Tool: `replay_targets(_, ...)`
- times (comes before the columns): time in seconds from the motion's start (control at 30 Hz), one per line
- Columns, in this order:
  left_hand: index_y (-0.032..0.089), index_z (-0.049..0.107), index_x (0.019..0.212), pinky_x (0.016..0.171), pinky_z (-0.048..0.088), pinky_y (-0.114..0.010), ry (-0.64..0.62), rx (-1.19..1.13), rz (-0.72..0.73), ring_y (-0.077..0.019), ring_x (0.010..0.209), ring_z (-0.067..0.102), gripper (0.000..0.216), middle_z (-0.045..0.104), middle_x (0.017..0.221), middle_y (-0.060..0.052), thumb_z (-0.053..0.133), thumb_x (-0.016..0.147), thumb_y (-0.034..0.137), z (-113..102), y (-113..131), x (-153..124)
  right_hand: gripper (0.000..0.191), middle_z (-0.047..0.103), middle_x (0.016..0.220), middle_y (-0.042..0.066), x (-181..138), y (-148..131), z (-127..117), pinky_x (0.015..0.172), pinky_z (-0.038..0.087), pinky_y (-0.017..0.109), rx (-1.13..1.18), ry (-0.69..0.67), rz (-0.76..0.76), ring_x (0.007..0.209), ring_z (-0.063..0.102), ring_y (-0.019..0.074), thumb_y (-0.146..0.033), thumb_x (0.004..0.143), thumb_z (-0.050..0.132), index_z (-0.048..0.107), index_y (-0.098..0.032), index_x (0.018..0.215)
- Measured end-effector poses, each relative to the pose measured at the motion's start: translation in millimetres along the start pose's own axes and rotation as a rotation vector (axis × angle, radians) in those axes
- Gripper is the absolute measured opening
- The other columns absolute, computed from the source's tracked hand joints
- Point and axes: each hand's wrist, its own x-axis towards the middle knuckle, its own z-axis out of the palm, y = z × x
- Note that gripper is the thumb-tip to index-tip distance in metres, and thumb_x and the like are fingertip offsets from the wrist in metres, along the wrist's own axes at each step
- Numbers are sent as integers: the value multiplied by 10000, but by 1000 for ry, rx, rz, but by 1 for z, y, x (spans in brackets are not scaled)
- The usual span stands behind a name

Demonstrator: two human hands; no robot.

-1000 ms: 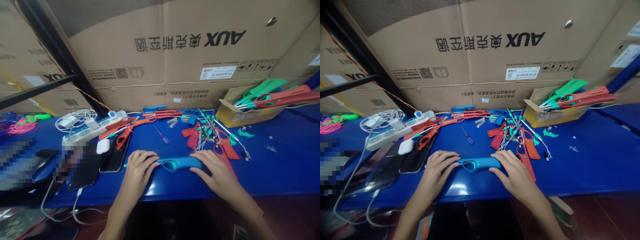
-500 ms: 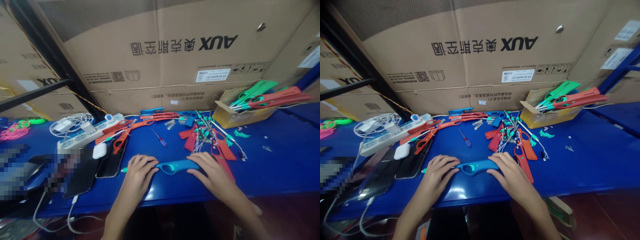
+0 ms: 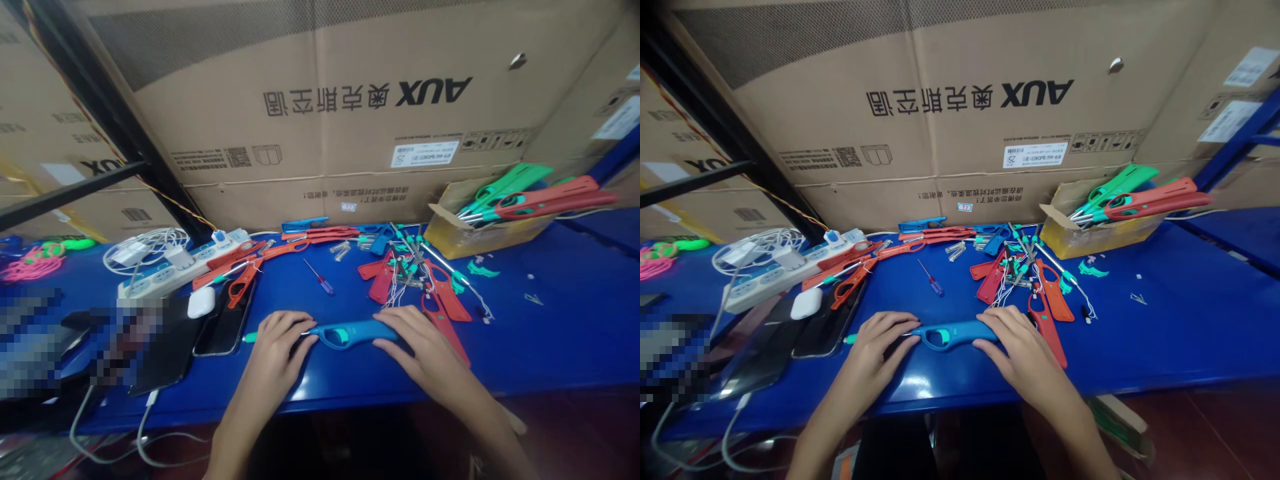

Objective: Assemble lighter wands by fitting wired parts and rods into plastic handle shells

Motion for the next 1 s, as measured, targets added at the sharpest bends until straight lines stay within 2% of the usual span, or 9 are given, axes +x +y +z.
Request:
replay_targets(0.17, 231, 684, 1108, 966, 445, -456, 8, -6, -28, -239, 1093, 594, 165, 687, 1156, -54, 598, 977, 282, -1, 3, 1, 296, 684, 1192, 78, 1, 0, 0, 923, 555, 466, -25, 12, -15, 1102, 630, 249, -342, 971, 587, 631, -255, 1251)
replay_targets(0.4, 243, 674, 1139, 988, 430, -451, -13, -25, -61, -228, 1115, 586, 184, 683, 1179, -48, 594, 981, 294, -2, 4, 0, 314, 664, 1217, 74, 0, 2, 2, 961, 530, 467, -14, -18, 5, 1141, 603, 248, -370, 977, 581, 605, -257, 1269)
replay_targets(0.53, 245, 701, 1086, 977, 436, -444, -10, -37, -64, -221, 1100, 596, 158, 694, 1158, -44, 586, 987, 288, -2, 4, 0, 299, 669, 1200, 78, -1, 3, 3, 953, 538, 454, -26, -12, 7, 1125, 613, 246, -382, 988, 556, 625, -246, 1245)
replay_targets(0.83, 254, 740, 1013, 937, 468, -450, 12, -9, -33, -228, 1060, 616, 154, 708, 1120, -49, 594, 979, 290, -3, 4, 1, 256, 702, 1145, 71, 1, 4, 5, 890, 550, 447, -58, 31, -51, 1064, 645, 248, -365, 980, 574, 660, -236, 1184)
replay_targets(1.0, 239, 722, 1048, 944, 467, -461, 15, 68, 6, -242, 1104, 593, 164, 670, 1207, -70, 571, 990, 266, -5, 7, 0, 257, 709, 1093, 83, 3, 2, 4, 834, 564, 405, -129, 29, -89, 992, 664, 239, -354, 991, 555, 666, -202, 1166)
